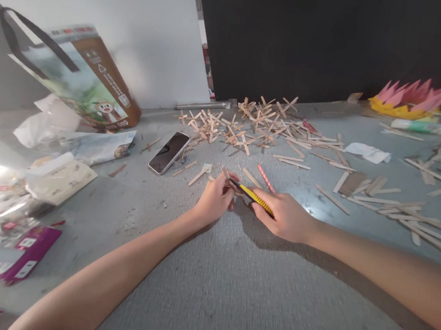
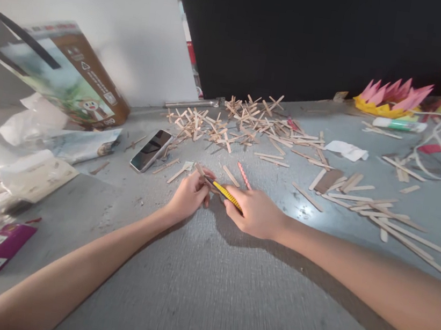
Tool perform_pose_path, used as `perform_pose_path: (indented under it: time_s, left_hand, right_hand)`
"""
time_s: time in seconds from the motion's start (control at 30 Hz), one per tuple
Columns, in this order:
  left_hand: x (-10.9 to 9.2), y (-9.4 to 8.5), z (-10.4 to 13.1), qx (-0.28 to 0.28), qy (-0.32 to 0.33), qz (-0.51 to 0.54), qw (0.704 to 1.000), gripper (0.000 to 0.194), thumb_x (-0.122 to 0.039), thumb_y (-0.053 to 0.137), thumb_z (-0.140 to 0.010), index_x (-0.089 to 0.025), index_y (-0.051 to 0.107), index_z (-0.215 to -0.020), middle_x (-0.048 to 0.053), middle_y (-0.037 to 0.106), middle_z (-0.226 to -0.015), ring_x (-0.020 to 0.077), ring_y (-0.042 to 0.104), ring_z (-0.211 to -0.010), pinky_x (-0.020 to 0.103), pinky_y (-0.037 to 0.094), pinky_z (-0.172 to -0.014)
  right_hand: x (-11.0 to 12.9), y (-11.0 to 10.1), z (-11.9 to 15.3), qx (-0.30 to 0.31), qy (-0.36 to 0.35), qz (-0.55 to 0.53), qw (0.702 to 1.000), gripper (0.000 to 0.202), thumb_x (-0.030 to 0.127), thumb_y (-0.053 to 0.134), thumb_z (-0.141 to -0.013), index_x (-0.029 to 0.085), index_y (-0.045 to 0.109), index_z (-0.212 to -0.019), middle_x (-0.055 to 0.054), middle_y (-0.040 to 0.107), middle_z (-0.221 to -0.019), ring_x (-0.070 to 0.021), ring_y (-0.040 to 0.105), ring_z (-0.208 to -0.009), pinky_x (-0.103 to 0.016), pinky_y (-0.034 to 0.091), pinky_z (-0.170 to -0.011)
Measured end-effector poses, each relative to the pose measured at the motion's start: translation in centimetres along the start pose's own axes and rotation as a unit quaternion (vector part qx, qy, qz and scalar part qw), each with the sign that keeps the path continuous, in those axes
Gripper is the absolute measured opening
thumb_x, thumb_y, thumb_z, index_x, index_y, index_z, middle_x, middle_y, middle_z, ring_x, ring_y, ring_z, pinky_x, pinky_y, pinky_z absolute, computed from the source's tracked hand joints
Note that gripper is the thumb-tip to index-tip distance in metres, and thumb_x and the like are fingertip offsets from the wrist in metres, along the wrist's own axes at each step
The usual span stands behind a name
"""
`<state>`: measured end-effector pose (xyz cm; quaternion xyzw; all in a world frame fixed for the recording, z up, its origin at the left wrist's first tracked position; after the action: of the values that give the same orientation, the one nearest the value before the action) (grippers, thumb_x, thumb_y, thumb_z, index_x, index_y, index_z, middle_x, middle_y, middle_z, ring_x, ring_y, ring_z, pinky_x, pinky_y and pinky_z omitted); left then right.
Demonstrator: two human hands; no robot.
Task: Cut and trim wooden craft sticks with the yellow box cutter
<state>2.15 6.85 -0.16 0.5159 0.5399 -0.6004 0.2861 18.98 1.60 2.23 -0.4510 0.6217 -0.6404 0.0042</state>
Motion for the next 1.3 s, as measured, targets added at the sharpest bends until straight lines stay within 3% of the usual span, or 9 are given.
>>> perform_pose_path:
  time_s: [0.3, 0.43, 0.57, 0.8, 1.13, 1.3]
  left_hand:
    - [-1.0, 0.2, 0.5, 0.028, 0.011, 0.042, 0.999, 0.028, -0.023, 0.054, -0.099, -0.02, 0.053, -0.127, -0.009, 0.057, -0.06, 0.0116, 0.06, -0.043, 0.02, 0.042, -0.046]
    - [-1.1, 0.0, 0.5, 0.011, 0.027, 0.019, 0.999, 0.026, -0.025, 0.054, -0.101, -0.019, 0.055, -0.126, -0.005, 0.065, -0.072, 0.0087, 0.057, -0.043, 0.02, 0.042, -0.046]
    - [-0.4, 0.0, 0.3, 0.005, 0.003, 0.02, 1.0, 0.031, -0.018, 0.055, -0.094, -0.019, 0.056, -0.124, -0.007, 0.062, -0.075, 0.0051, 0.048, -0.037, 0.02, 0.036, -0.041]
    - [0.5, 0.0, -0.1, 0.01, -0.022, 0.017, 1.0, 0.03, -0.018, 0.053, -0.087, -0.018, 0.056, -0.116, -0.006, 0.063, -0.077, 0.0071, 0.056, -0.039, 0.02, 0.041, -0.042]
    - [0.7, 0.0, -0.2, 0.001, -0.028, 0.028, 0.999, 0.028, -0.018, 0.055, -0.084, -0.019, 0.056, -0.112, -0.007, 0.063, -0.076, 0.0068, 0.057, -0.04, 0.02, 0.041, -0.041]
    - [0.8, 0.0, -0.2, 0.002, -0.024, 0.017, 1.0, 0.026, -0.017, 0.054, -0.085, -0.02, 0.056, -0.111, -0.008, 0.062, -0.074, 0.0068, 0.057, -0.04, 0.02, 0.041, -0.043]
  right_hand:
    - [0.4, -0.2, 0.2, -0.014, -0.014, -0.013, 1.0, 0.055, 0.03, 0.044, -0.109, 0.016, 0.048, -0.162, -0.003, 0.075, -0.084, -0.0163, 0.057, -0.059, -0.03, 0.038, -0.064]
    - [0.5, -0.2, 0.2, -0.017, -0.02, -0.025, 0.999, 0.056, 0.029, 0.045, -0.108, 0.015, 0.049, -0.162, -0.001, 0.073, -0.079, -0.0142, 0.051, -0.053, -0.029, 0.035, -0.06]
    - [0.3, -0.2, 0.0, -0.013, 0.0, -0.025, 1.0, 0.051, 0.029, 0.046, -0.108, 0.015, 0.054, -0.156, -0.001, 0.071, -0.075, -0.0142, 0.051, -0.051, -0.028, 0.034, -0.059]
    - [0.2, -0.1, -0.1, -0.012, 0.002, -0.01, 1.0, 0.041, 0.032, 0.044, -0.109, 0.017, 0.062, -0.144, -0.004, 0.073, -0.083, -0.0182, 0.061, -0.065, -0.029, 0.036, -0.065]
    - [0.1, 0.0, -0.2, -0.01, 0.008, -0.014, 1.0, 0.042, 0.035, 0.043, -0.11, 0.015, 0.063, -0.141, -0.001, 0.068, -0.073, -0.016, 0.053, -0.056, -0.03, 0.033, -0.061]
    - [0.1, -0.1, -0.1, -0.012, -0.003, -0.015, 1.0, 0.047, 0.033, 0.042, -0.11, 0.015, 0.058, -0.151, -0.002, 0.069, -0.076, -0.0167, 0.055, -0.059, -0.03, 0.034, -0.063]
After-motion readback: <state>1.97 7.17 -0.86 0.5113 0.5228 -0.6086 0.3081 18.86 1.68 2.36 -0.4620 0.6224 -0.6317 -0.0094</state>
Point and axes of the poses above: each hand's wrist, its own z-axis away from the middle knuckle, its own y-axis out of the palm, x = y × z, the point moved 7 cm from there along -z, towards the middle knuckle
